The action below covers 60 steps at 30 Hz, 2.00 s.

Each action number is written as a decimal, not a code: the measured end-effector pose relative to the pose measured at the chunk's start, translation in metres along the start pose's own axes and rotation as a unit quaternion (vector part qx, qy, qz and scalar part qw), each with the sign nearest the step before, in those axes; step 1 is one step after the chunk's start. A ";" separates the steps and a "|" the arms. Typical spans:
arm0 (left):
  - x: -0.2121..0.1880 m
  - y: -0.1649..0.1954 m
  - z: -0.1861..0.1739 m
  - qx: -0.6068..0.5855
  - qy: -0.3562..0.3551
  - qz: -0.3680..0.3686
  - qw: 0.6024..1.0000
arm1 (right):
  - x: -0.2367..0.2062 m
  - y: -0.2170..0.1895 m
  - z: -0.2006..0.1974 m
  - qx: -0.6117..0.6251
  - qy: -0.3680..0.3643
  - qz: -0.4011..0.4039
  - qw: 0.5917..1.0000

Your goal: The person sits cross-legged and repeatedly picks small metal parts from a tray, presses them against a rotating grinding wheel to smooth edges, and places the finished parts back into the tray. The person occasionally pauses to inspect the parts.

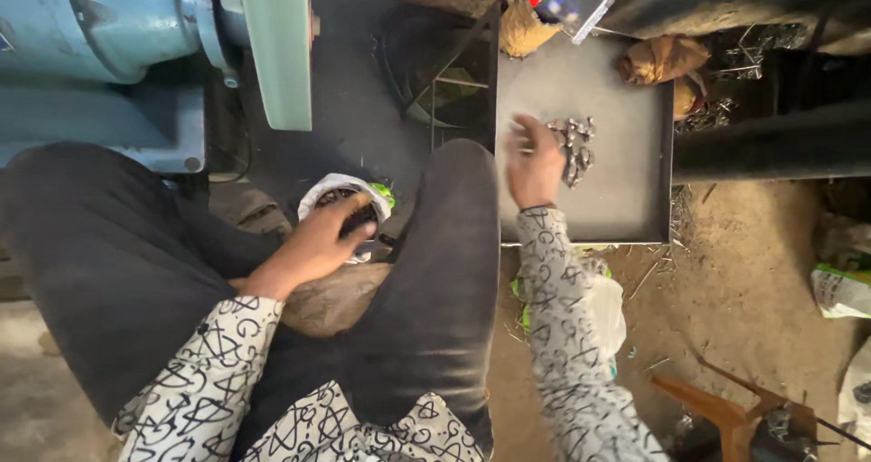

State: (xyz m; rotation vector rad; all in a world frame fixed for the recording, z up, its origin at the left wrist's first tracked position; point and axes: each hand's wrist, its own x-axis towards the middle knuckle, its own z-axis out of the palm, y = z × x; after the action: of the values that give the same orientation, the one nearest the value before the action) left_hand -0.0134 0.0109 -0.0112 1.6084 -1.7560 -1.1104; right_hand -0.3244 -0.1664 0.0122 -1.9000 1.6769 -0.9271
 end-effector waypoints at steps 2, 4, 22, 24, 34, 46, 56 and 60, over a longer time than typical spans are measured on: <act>0.010 0.007 -0.004 -0.250 0.062 -0.017 0.966 | -0.008 -0.049 0.020 0.187 -0.127 0.063 0.972; 0.017 0.012 -0.011 -0.470 0.110 -0.075 0.873 | -0.024 -0.100 0.057 0.254 -0.211 0.066 0.942; 0.019 -0.013 -0.039 -0.571 0.265 -0.248 0.736 | -0.076 -0.129 0.148 0.393 -0.398 0.121 0.820; 0.020 -0.013 -0.038 -0.576 0.278 -0.262 0.723 | -0.075 -0.127 0.152 0.423 -0.369 0.177 0.808; 0.033 -0.006 -0.012 -0.704 0.177 -0.106 0.679 | -0.051 -0.123 0.160 0.519 -0.297 0.271 0.755; 0.022 0.030 -0.025 -0.690 0.135 0.045 0.710 | -0.042 -0.114 0.168 0.556 -0.299 0.215 0.745; -0.003 0.000 -0.012 -0.416 0.087 -0.060 0.903 | -0.044 -0.110 0.087 0.283 -0.254 0.159 0.911; -0.013 -0.011 0.008 0.050 0.019 -0.037 0.998 | 0.012 -0.036 0.011 -0.049 0.003 -0.016 0.999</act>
State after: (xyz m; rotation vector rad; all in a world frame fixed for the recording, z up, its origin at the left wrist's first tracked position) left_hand -0.0121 0.0259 -0.0224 1.7563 -1.7653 -1.0343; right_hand -0.2913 -0.1727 0.0330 -1.9942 1.7309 -0.8782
